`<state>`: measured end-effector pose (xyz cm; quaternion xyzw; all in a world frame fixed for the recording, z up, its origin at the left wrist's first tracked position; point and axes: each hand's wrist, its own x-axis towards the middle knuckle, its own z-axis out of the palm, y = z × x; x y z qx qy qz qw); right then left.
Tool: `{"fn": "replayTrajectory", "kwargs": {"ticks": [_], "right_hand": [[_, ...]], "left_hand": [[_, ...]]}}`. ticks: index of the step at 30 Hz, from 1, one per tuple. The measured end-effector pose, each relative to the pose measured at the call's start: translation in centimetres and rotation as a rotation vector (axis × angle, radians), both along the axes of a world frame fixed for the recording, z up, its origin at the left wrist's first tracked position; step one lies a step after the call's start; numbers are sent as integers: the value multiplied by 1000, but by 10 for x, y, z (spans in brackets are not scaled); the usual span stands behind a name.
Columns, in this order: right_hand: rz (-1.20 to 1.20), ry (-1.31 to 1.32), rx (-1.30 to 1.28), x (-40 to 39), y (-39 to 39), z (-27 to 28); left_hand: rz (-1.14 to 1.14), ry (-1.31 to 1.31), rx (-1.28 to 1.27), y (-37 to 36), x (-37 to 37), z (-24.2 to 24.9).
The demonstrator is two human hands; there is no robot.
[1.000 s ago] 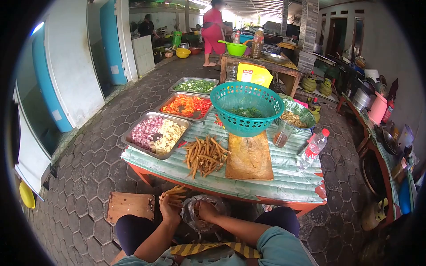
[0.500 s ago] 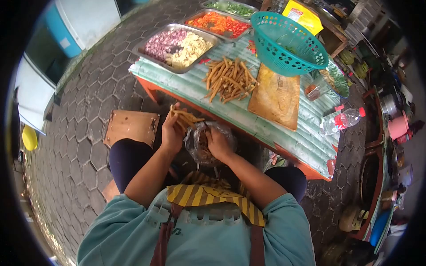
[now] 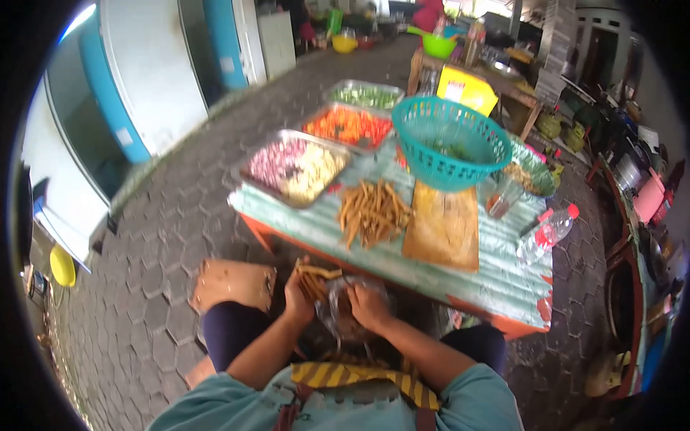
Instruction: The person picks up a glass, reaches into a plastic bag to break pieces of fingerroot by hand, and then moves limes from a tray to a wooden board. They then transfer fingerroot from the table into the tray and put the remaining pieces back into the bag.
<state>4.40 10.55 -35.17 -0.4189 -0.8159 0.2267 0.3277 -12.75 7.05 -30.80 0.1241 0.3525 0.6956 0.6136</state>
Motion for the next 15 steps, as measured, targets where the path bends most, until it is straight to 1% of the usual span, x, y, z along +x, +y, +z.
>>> {"fn": "replayTrajectory", "kwargs": {"ticks": [2,3,4,5,6,7,8,9,10,11,12,13,14,15], "right_hand": [[40,10,-95,0,1,-3],[66,-56,-122,-1,2,4],[70,-200,-175,-2,4,6],[119,-205,-111,-1,6,2],[166,-214,-54,1,8,-1],[160,-210,-46,2,8,4],[174,-321,-99,5,4,8],[188,-433,-153,8,0,14],[181,-434,-151,10,-3,21],[227,-608,-250,13,-4,29],[274,-782,-353,15,-4,32],[272,-784,-354,18,-4,25],[294,-818,-285,22,-4,11],[317,-852,-216,24,-3,2]], "left_hand": [[10,-12,-45,2,-3,-18],[44,-22,-113,2,1,-11],[78,-35,-186,1,3,-5],[78,-23,-161,5,1,-9],[108,64,-226,10,-1,-18],[137,149,-298,13,-1,-29],[131,152,-293,16,-3,-41],[174,201,-293,19,-6,-45],[219,250,-294,21,-8,-49],[221,253,-223,20,-11,-54],[218,250,-221,21,-13,-56],[195,278,-202,21,-16,-58],[173,307,-183,21,-16,-61],[170,306,-184,18,-13,-52]]}}
